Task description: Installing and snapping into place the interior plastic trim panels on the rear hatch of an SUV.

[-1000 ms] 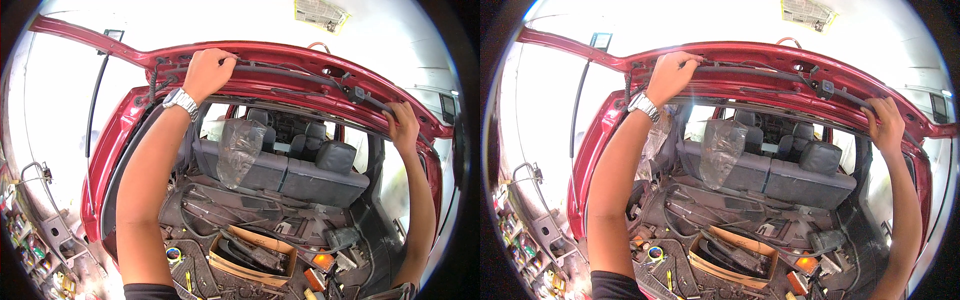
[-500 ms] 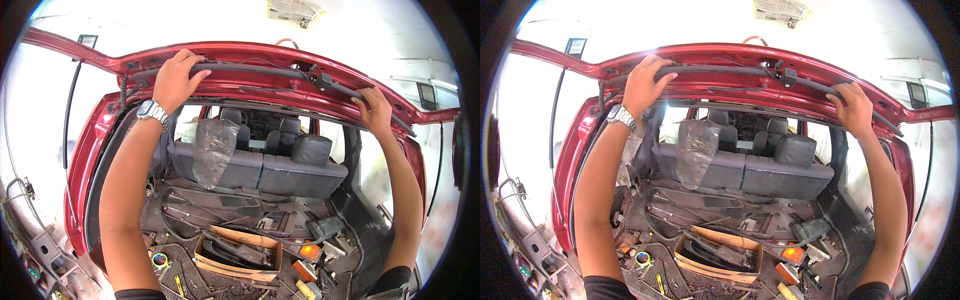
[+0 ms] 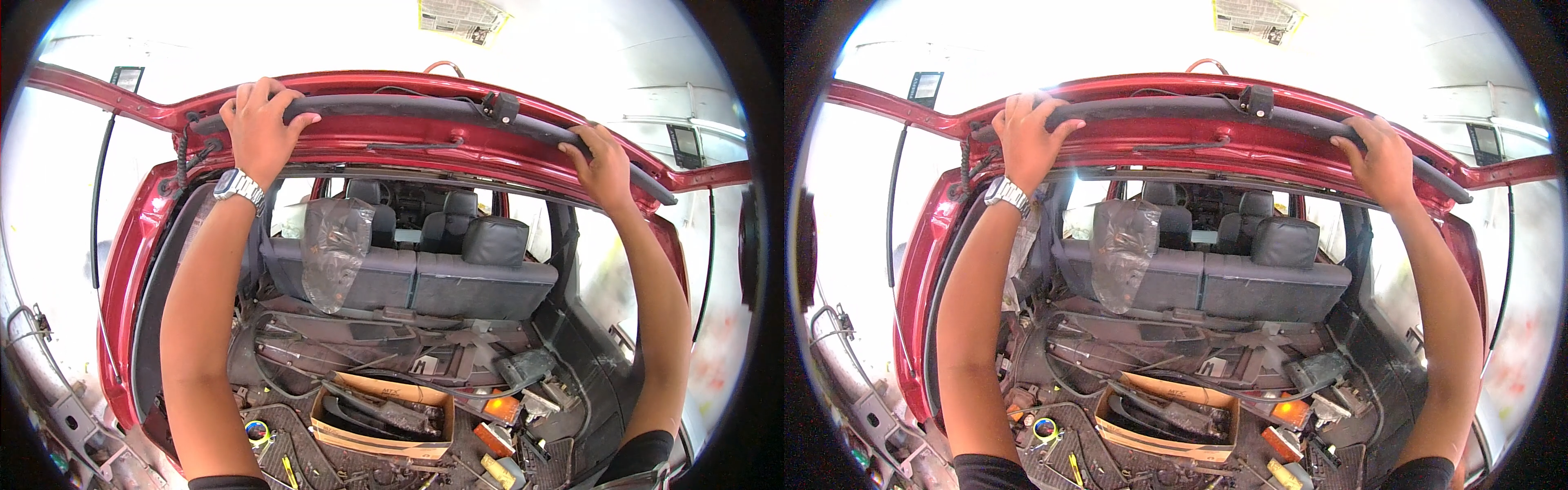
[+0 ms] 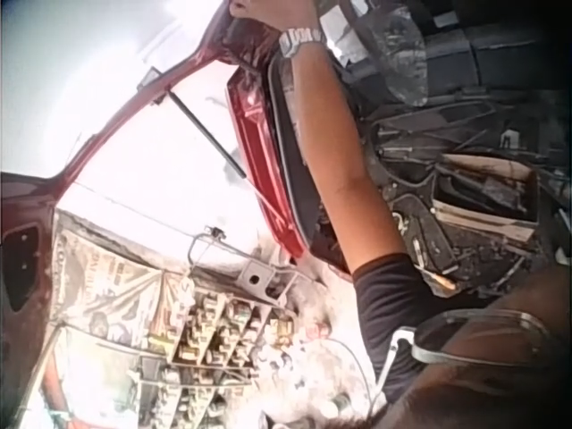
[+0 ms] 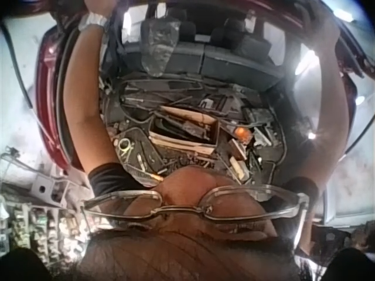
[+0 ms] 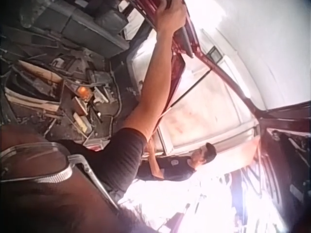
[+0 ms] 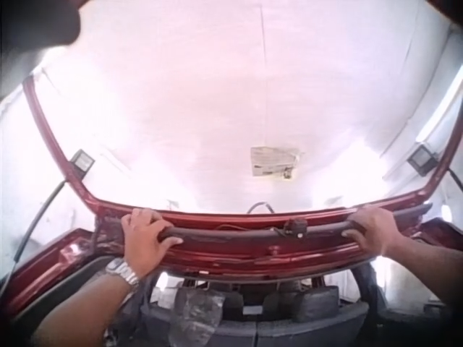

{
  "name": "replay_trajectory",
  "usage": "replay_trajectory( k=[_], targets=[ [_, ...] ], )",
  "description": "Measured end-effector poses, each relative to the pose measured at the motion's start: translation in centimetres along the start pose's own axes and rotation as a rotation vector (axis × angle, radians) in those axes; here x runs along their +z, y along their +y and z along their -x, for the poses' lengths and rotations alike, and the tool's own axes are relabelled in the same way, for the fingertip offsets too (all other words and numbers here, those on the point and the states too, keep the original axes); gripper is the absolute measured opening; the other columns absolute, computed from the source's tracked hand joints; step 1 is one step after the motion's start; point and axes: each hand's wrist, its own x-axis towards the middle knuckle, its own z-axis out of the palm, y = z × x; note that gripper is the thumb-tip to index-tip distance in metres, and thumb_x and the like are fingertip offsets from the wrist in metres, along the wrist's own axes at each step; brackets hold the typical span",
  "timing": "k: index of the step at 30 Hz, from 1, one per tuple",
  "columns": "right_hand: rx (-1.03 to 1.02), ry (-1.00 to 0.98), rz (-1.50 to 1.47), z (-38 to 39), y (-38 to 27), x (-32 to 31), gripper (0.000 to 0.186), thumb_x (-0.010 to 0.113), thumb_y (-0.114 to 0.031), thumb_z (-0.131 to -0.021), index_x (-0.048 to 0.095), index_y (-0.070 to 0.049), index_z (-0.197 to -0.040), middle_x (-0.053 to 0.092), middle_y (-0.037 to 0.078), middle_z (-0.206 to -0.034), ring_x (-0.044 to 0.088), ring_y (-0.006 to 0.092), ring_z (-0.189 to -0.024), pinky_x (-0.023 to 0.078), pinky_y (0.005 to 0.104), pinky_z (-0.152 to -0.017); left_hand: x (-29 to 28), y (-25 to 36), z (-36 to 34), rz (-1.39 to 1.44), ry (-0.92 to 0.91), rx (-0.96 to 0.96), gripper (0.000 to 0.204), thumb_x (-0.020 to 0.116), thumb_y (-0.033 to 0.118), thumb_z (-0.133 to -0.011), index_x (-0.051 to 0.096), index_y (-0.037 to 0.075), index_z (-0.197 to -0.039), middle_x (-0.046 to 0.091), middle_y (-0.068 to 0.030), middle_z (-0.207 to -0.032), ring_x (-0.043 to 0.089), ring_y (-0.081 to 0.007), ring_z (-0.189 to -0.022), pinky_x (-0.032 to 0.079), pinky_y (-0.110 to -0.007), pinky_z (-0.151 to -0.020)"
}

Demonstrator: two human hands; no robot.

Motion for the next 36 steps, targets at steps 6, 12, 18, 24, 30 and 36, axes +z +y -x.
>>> replay_trajectory(
  k=[6,12,18,24,30,36],
  targets=[
    [0.041,-0.016,0.043,-0.2,-0.5,0.5,0.030,0.077,-0.033,-0.092,0.070,-0.009,-0.109,0.066,0.013,-0.089,0.065,0.0342,-0.085,0.051,0.0447,-0.073,0.3,-1.3,-1.1,0.042,0.271,0.110,0.037,0.091,0.030,-0.071,0.071,0.009,-0.094,0.066,-0.0027,-0.116,0.059,-0.0272,-0.112,0.039,-0.054,-0.104],
    [-0.002,0.070,0.051,0.3,-0.1,1.7,0.031,0.078,-0.030,-0.090,0.067,-0.008,-0.110,0.066,0.012,-0.091,0.063,0.0337,-0.087,0.050,0.0438,-0.078,0.3,-2.5,-1.6,0.146,-0.036,0.061,0.042,0.091,0.031,-0.069,0.069,0.007,-0.096,0.067,-0.0036,-0.117,0.061,-0.0296,-0.110,0.047,-0.047,-0.098],
    [-0.025,0.191,0.067,0.7,-1.9,2.2,0.040,0.081,-0.027,-0.088,0.065,-0.013,-0.122,0.066,0.009,-0.109,0.058,0.0294,-0.106,0.044,0.0448,-0.092,0.5,-3.2,-1.4,0.114,0.002,0.114,0.044,0.090,0.033,-0.069,0.070,0.008,-0.098,0.067,-0.0029,-0.115,0.060,-0.0290,-0.110,0.046,-0.045,-0.098],
    [0.015,0.249,0.174,1.6,-2.8,3.0,0.047,0.083,-0.024,-0.085,0.063,-0.016,-0.127,0.054,0.013,-0.137,0.052,0.0351,-0.120,0.041,0.0483,-0.100,1.1,-3.1,-1.5,0.155,0.041,0.127,0.043,0.090,0.034,-0.069,0.070,0.008,-0.098,0.067,-0.0032,-0.114,0.060,-0.0291,-0.111,0.045,-0.045,-0.100],
    [-0.178,0.343,0.027,-1.5,-9.0,2.4,0.051,0.083,-0.023,-0.083,0.063,-0.017,-0.130,0.057,0.009,-0.136,0.053,0.0322,-0.125,0.039,0.0479,-0.105,1.1,-3.4,-1.3,0.176,0.070,0.141,0.045,0.088,0.039,-0.074,0.069,0.006,-0.098,0.069,-0.0049,-0.119,0.066,-0.0290,-0.092,0.045,-0.044,-0.090],
    [-0.424,0.165,0.093,-6.4,-12.5,2.6,0.041,0.078,-0.016,-0.085,0.067,-0.013,-0.125,0.068,0.001,-0.114,0.062,0.0226,-0.110,0.045,0.0429,-0.099,1.6,-3.0,-1.2,0.189,0.120,0.153,0.046,0.090,0.037,-0.073,0.071,0.006,-0.100,0.068,-0.0063,-0.123,0.066,-0.0289,-0.100,0.047,-0.044,-0.096]
  ],
)
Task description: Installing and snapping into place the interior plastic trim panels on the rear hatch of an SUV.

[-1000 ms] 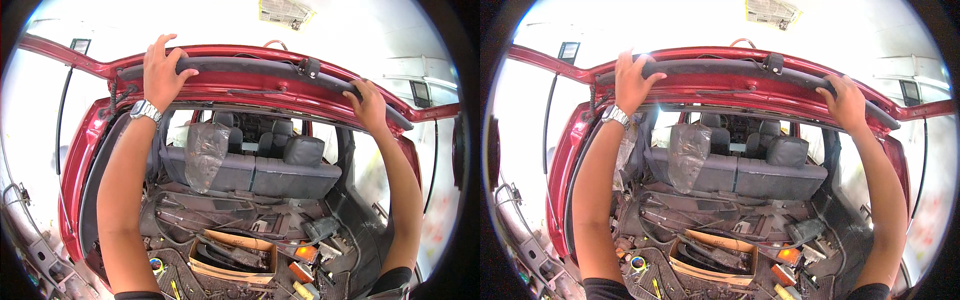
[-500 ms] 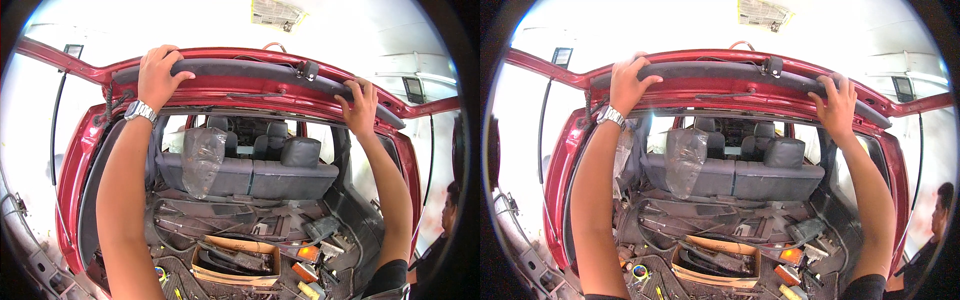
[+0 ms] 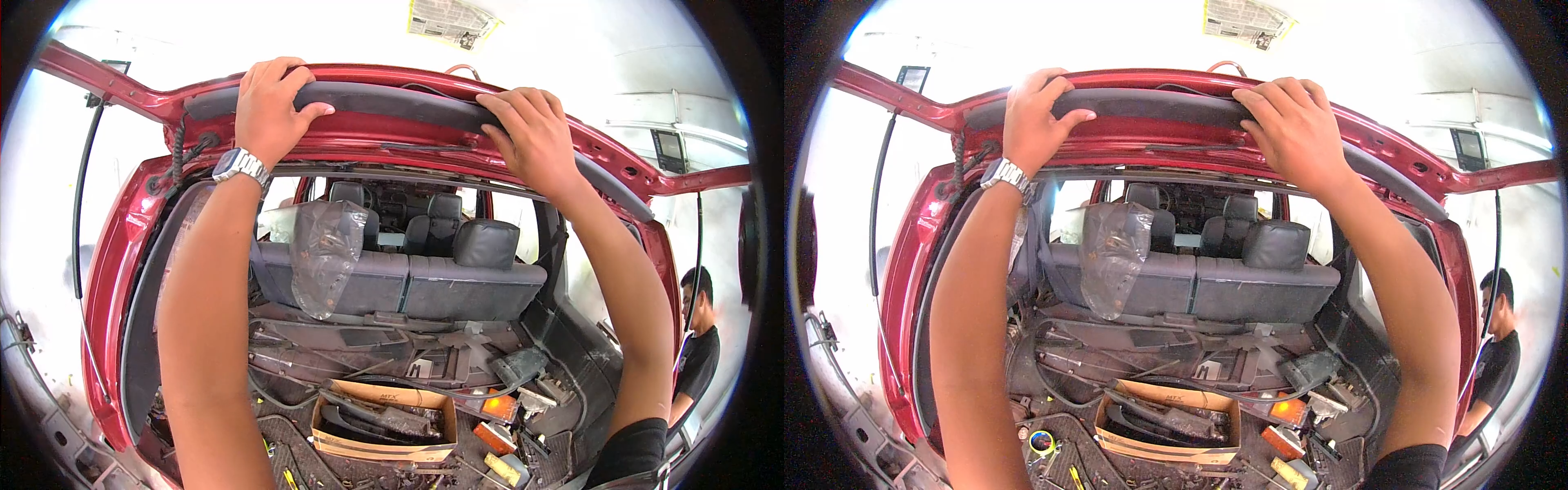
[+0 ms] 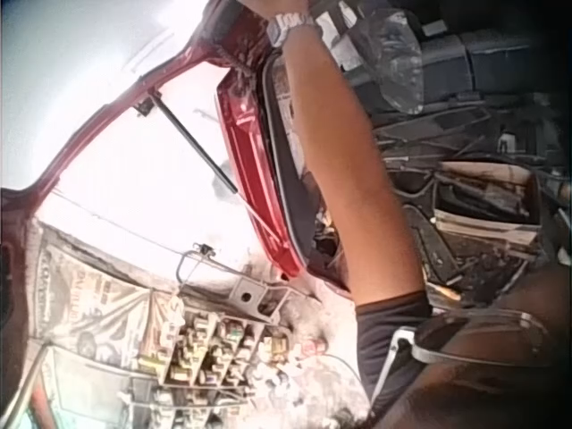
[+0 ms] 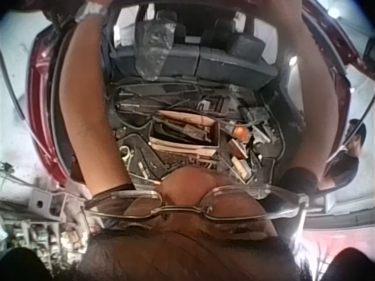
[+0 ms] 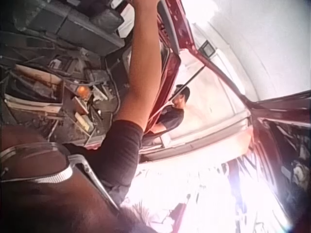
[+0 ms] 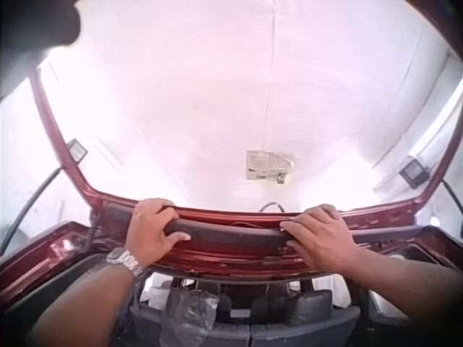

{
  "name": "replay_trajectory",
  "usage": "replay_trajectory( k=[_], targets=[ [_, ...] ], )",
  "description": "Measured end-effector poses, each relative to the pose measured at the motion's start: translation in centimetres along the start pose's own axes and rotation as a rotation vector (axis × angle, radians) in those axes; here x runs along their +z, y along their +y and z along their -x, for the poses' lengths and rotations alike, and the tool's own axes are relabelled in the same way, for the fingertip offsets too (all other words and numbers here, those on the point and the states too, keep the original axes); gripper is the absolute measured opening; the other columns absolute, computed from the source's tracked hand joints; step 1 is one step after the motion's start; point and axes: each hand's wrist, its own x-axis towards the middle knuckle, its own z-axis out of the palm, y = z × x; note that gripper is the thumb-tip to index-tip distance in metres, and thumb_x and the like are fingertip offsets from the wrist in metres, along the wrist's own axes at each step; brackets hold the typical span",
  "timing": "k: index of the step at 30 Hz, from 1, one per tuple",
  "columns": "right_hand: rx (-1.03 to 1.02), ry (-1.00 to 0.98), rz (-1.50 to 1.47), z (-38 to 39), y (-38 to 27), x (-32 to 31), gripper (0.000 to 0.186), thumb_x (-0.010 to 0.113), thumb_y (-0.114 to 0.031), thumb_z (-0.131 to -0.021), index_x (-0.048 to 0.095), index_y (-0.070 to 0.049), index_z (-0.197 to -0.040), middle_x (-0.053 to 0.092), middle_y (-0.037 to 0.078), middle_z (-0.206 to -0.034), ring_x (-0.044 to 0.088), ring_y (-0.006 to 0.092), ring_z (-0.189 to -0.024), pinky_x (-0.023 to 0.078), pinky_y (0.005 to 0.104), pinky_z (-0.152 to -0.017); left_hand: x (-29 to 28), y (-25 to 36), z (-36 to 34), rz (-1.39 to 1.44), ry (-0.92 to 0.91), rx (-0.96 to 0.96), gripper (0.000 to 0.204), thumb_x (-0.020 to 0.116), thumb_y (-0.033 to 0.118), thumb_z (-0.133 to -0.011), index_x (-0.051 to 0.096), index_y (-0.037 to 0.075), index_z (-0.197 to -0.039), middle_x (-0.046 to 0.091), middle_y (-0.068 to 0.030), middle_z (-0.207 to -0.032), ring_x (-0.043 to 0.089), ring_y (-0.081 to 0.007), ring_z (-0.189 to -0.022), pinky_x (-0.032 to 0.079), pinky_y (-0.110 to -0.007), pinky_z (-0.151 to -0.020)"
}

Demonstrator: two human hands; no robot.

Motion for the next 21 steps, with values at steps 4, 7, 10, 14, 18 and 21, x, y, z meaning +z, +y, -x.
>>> replay_trajectory(
  k=[4,7,10,14,18,21],
  targets=[
    [-0.033,-0.001,-0.030,-0.9,0.4,1.0,0.034,0.074,-0.011,-0.086,0.070,-0.012,-0.120,0.067,0.001,-0.108,0.062,0.0222,-0.103,0.047,0.0406,-0.093,0.0,0.3,-0.1,0.036,0.000,-0.026,0.041,0.091,0.030,-0.070,0.072,0.009,-0.100,0.067,-0.0033,-0.116,0.059,-0.0290,-0.112,0.045,-0.044,-0.102],
    [0.017,-0.027,-0.119,-1.4,0.4,1.2,0.029,0.069,-0.006,-0.086,0.073,-0.011,-0.114,0.066,0.001,-0.102,0.062,0.0222,-0.097,0.047,0.0397,-0.087,0.0,0.2,-0.1,0.025,0.002,-0.016,0.043,0.091,0.032,-0.071,0.072,0.008,-0.100,0.067,-0.0047,-0.119,0.060,-0.0297,-0.113,0.046,-0.045,-0.100],
    [0.025,-0.029,-0.128,-2.3,-0.4,1.1,0.026,0.066,-0.004,-0.085,0.073,-0.011,-0.108,0.065,0.003,-0.098,0.062,0.0233,-0.095,0.046,0.0392,-0.084,0.0,0.1,0.1,0.017,0.003,-0.008,0.044,0.090,0.035,-0.072,0.071,0.006,-0.101,0.067,-0.0062,-0.122,0.061,-0.0308,-0.114,0.047,-0.046,-0.098],
    [0.097,-0.131,-0.078,-3.1,-1.5,0.5,0.019,0.067,-0.010,-0.087,0.071,-0.010,-0.105,0.067,0.005,-0.095,0.063,0.0246,-0.099,0.045,0.0426,-0.086,0.3,0.1,0.0,0.038,0.034,-0.001,0.044,0.090,0.034,-0.073,0.071,0.007,-0.101,0.067,-0.0069,-0.122,0.060,-0.0324,-0.115,0.047,-0.046,-0.099],
    [0.167,-0.335,0.000,-4.1,-3.4,0.4,0.028,0.072,-0.025,-0.088,0.069,-0.010,-0.111,0.072,0.006,-0.100,0.063,0.0261,-0.106,0.044,0.0465,-0.092,0.2,0.2,0.1,0.040,0.025,-0.009,0.043,0.090,0.033,-0.073,0.071,0.007,-0.101,0.067,-0.0076,-0.123,0.059,-0.0332,-0.116,0.047,-0.047,-0.100],
    [0.213,-0.344,-0.034,-4.5,-3.9,0.4,0.035,0.076,-0.032,-0.087,0.068,-0.011,-0.114,0.074,0.006,-0.106,0.063,0.0270,-0.109,0.044,0.0467,-0.095,0.1,0.0,0.3,0.043,0.038,0.000,0.043,0.090,0.033,-0.073,0.071,0.007,-0.101,0.067,-0.0080,-0.122,0.059,-0.0330,-0.116,0.046,-0.047,-0.100]
  ],
)
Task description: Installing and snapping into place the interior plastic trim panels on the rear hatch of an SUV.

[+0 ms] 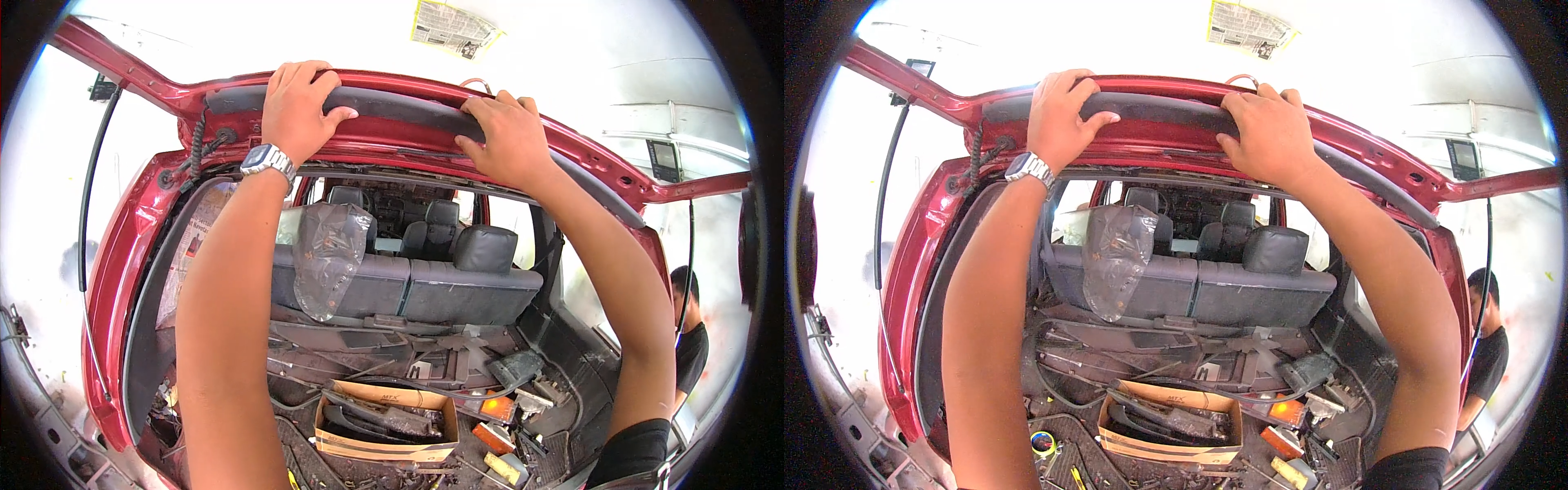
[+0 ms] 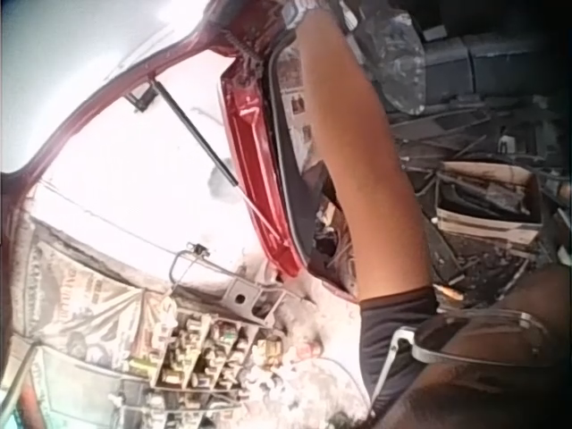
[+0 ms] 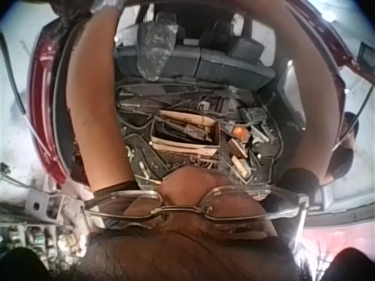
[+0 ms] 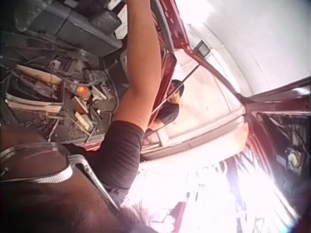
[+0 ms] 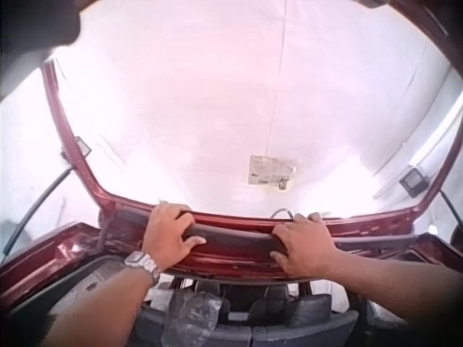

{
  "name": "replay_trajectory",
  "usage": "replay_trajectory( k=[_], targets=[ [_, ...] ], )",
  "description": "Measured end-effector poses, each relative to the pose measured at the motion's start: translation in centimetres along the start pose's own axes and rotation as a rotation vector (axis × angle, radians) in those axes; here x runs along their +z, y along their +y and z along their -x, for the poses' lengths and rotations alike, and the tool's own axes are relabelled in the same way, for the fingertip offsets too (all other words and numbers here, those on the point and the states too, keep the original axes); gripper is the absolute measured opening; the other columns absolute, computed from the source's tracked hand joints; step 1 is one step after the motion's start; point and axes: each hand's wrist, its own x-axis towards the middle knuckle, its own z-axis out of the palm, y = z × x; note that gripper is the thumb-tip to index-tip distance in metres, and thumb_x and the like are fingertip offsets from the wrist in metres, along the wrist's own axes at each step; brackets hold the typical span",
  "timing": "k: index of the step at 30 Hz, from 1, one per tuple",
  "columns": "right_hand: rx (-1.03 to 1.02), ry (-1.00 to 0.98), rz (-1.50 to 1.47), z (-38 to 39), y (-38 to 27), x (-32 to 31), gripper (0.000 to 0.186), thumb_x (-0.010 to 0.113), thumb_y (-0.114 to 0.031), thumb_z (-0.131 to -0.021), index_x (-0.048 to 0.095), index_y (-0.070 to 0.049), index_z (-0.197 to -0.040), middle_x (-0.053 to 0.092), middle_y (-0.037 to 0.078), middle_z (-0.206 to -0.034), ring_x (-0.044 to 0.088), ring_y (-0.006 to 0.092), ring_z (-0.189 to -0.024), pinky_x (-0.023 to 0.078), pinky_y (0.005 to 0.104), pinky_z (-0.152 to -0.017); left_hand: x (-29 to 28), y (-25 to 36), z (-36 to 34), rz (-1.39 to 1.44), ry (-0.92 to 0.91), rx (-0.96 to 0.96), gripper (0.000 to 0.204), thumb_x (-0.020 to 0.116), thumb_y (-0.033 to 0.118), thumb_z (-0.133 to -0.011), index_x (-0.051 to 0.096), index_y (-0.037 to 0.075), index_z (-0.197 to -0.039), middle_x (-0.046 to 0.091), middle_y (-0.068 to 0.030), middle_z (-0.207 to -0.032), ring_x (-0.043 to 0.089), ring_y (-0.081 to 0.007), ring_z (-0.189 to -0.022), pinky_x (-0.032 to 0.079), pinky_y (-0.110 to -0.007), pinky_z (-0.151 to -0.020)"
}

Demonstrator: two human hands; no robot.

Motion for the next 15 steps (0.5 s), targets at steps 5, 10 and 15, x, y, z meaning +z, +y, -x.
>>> replay_trajectory(
  k=[5,10,15],
  targets=[
    [0.061,0.045,-0.177,-1.0,-0.9,0.5,0.036,0.077,-0.028,-0.087,0.068,-0.010,-0.117,0.074,0.008,-0.108,0.067,0.0299,-0.110,0.046,0.0477,-0.094,-0.2,0.2,-0.2,0.025,-0.018,-0.029,0.044,0.090,0.033,-0.072,0.070,0.007,-0.101,0.066,-0.0076,-0.120,0.059,-0.0326,-0.114,0.045,-0.047,-0.101],
    [0.052,0.033,-0.342,-2.6,-2.2,1.7,0.037,0.078,-0.024,-0.087,0.068,-0.008,-0.118,0.072,0.013,-0.108,0.068,0.0343,-0.106,0.049,0.0484,-0.096,0.0,0.2,-0.1,0.027,-0.015,-0.026,0.044,0.089,0.034,-0.072,0.070,0.007,-0.101,0.066,-0.0073,-0.119,0.058,-0.0325,-0.113,0.045,-0.047,-0.101],
    [0.083,0.106,-0.312,-2.9,-2.5,1.4,0.030,0.076,-0.017,-0.088,0.067,-0.008,-0.116,0.072,0.013,-0.104,0.067,0.0340,-0.105,0.050,0.0468,-0.093,0.1,0.4,-0.3,0.041,0.007,-0.026,0.044,0.090,0.033,-0.072,0.069,0.007,-0.100,0.066,-0.0067,-0.116,0.058,-0.0319,-0.112,0.045,-0.046,-0.101]
  ],
)
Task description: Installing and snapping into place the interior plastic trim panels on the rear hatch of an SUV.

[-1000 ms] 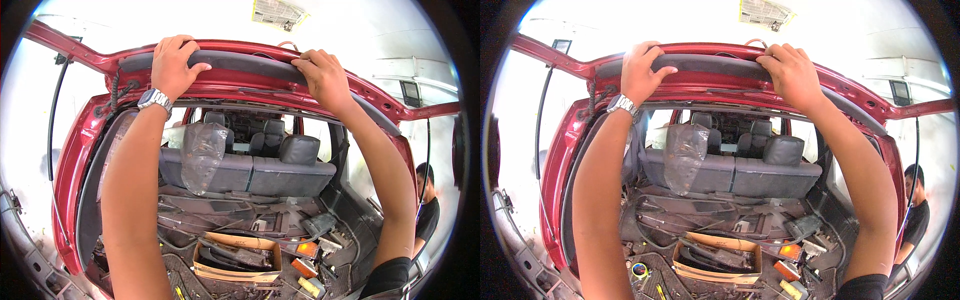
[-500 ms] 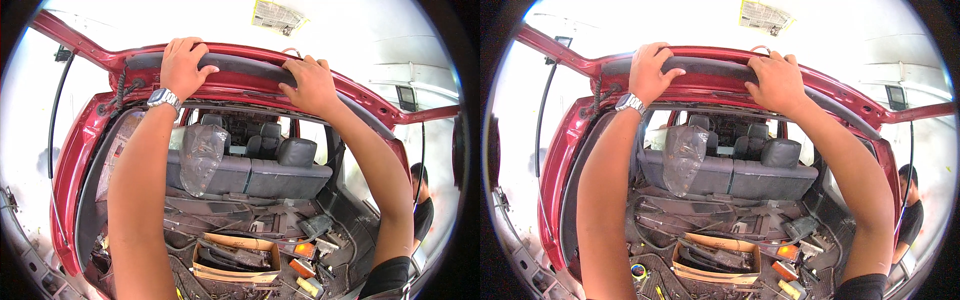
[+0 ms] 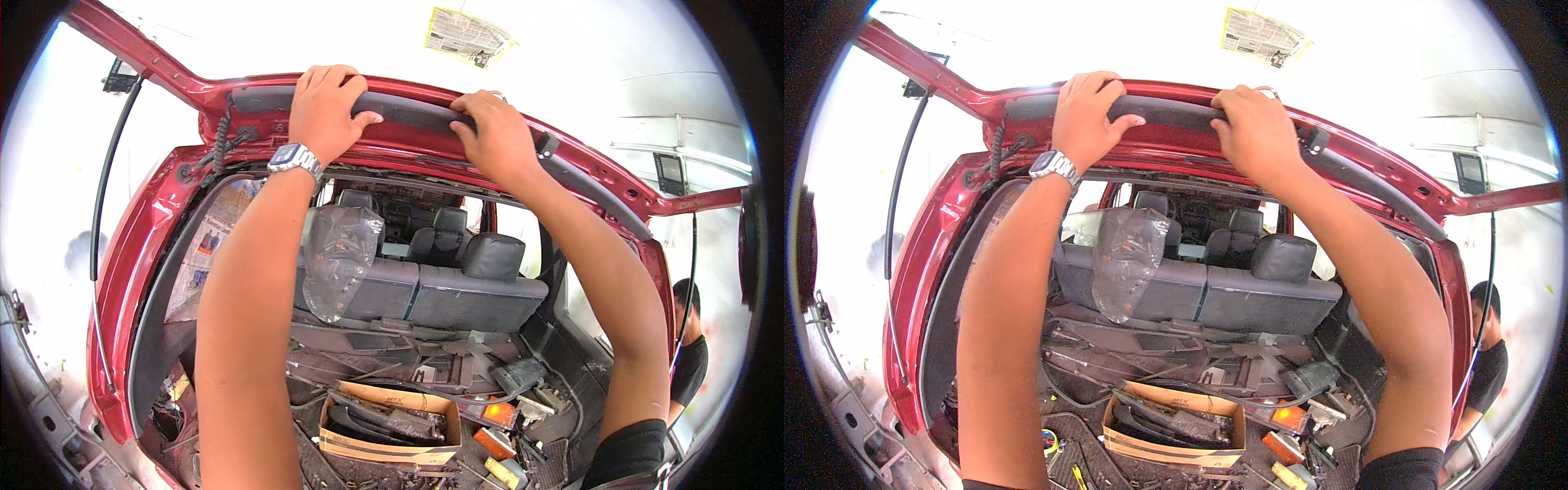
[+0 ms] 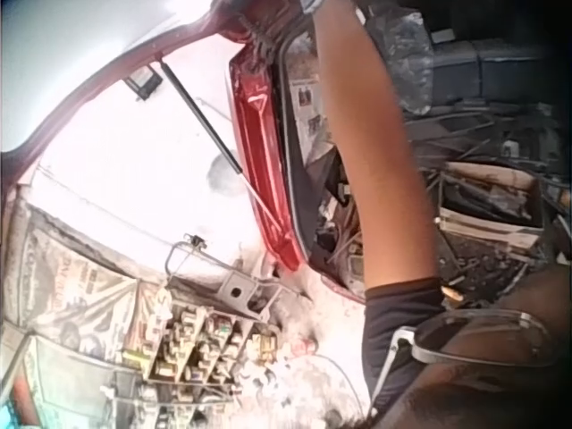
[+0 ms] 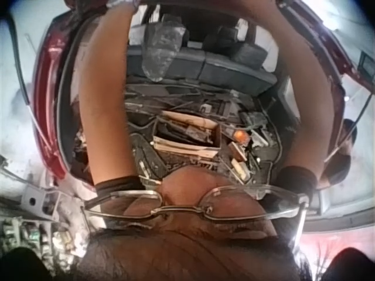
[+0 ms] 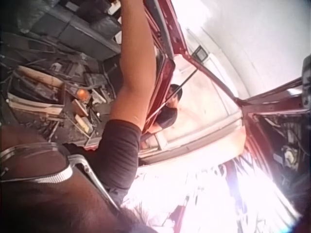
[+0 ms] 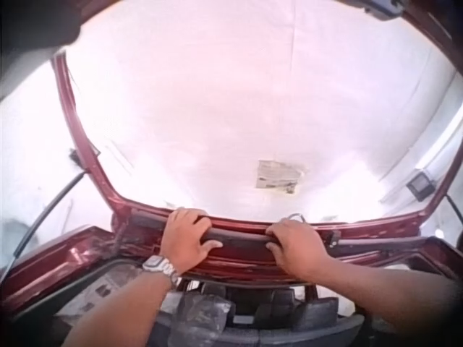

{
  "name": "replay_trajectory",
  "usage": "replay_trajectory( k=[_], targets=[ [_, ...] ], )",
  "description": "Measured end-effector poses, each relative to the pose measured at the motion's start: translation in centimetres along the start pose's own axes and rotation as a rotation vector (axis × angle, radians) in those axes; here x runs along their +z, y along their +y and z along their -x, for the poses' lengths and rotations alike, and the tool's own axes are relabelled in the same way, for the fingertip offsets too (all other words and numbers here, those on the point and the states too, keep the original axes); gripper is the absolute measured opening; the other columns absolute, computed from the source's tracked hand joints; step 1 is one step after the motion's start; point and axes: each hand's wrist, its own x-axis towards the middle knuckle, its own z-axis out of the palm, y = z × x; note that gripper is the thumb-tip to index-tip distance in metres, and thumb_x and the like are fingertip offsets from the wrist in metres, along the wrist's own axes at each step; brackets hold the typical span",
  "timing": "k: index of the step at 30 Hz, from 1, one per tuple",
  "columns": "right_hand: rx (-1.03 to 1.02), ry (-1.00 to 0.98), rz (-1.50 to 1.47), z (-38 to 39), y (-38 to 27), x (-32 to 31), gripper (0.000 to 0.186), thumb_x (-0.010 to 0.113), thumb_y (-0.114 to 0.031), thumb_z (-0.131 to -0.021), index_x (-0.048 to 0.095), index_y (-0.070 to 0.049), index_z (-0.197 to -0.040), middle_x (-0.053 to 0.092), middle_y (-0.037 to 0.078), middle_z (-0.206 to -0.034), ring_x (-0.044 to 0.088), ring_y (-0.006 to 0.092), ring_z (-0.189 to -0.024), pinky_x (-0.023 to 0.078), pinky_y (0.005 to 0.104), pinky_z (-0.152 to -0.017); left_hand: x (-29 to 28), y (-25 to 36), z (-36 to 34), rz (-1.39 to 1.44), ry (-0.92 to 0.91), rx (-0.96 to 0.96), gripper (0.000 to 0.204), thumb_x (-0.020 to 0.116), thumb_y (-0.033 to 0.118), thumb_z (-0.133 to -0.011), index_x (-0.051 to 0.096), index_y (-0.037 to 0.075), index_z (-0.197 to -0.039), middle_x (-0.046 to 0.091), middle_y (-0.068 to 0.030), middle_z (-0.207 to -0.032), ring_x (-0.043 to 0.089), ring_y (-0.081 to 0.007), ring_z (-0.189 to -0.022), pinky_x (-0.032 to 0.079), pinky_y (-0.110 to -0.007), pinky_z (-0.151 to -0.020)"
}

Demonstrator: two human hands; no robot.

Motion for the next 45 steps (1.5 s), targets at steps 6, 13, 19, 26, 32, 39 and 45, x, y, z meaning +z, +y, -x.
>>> replay_trajectory(
  k=[6,13,19,26,32,39,45],
  targets=[
    [-0.181,0.223,0.138,3.2,2.4,-2.2,0.033,0.079,-0.015,-0.085,0.066,-0.012,-0.115,0.067,0.008,-0.114,0.062,0.0300,-0.113,0.047,0.0480,-0.097,0.1,-0.2,0.3,0.020,0.004,-0.022,0.043,0.090,0.032,-0.072,0.069,0.008,-0.101,0.066,-0.0054,-0.114,0.058,-0.0309,-0.112,0.044,-0.045,-0.101],
    [-0.232,0.233,0.358,10.9,12.0,-4.7,0.083,0.087,-0.019,-0.079,0.047,-0.018,-0.151,0.048,0.014,-0.151,0.049,0.0360,-0.133,0.036,0.0517,-0.109,0.2,0.3,-0.2,0.029,0.031,-0.020,0.044,0.090,0.033,-0.070,0.072,0.008,-0.101,0.068,-0.0059,-0.112,0.059,-0.0298,-0.114,0.044,-0.045,-0.105],
    [-0.055,0.191,0.499,14.8,18.5,-4.4,0.093,0.088,-0.013,-0.077,0.041,-0.019,-0.157,0.047,0.011,-0.153,0.046,0.0355,-0.139,0.036,0.0516,-0.114,0.9,0.1,-0.1,0.031,0.049,-0.024,0.045,0.091,0.032,-0.069,0.073,0.008,-0.102,0.068,-0.0060,-0.113,0.059,-0.0296,-0.115,0.043,-0.045,-0.108],
    [-0.088,0.199,0.563,15.9,22.8,-4.3,0.083,0.085,-0.009,-0.079,0.047,-0.019,-0.152,0.053,0.009,-0.147,0.051,0.0338,-0.135,0.040,0.0491,-0.112,0.7,0.1,-0.2,0.040,-0.005,-0.043,0.044,0.091,0.032,-0.069,0.073,0.012,-0.105,0.066,-0.0060,-0.113,0.057,-0.0288,-0.117,0.039,-0.044,-0.111],
    [0.023,0.157,0.546,18.1,21.3,-6.7,0.086,0.085,-0.004,-0.073,0.052,-0.020,-0.151,0.056,0.013,-0.142,0.053,0.0351,-0.132,0.042,0.0504,-0.110,0.5,0.6,-0.8,0.050,-0.005,0.005,0.051,0.088,0.042,-0.072,0.073,0.002,-0.101,0.070,-0.0163,-0.108,0.064,-0.0368,-0.107,0.050,-0.048,-0.096],
    [0.356,0.310,0.558,20.9,21.4,-5.7,0.081,0.087,-0.036,-0.081,0.046,-0.017,-0.149,0.050,0.012,-0.144,0.047,0.0343,-0.135,0.040,0.0521,-0.107,-1.3,-1.2,-0.2,-0.072,-0.141,0.001,0.051,0.086,0.036,-0.080,0.066,-0.002,-0.109,0.068,-0.0201,-0.114,0.062,-0.0410,-0.104,0.048,-0.049,-0.094],
    [0.676,0.323,0.495,26.6,26.5,-10.2,0.082,0.086,-0.036,-0.081,0.045,-0.014,-0.149,0.049,0.015,-0.147,0.046,0.0377,-0.137,0.042,0.0539,-0.108,-0.1,-2.2,0.3,-0.081,-0.133,-0.053,0.044,0.089,0.022,-0.077,0.065,-0.001,-0.105,0.066,-0.0137,-0.125,0.060,-0.0363,-0.114,0.047,-0.046,-0.100]
  ],
)
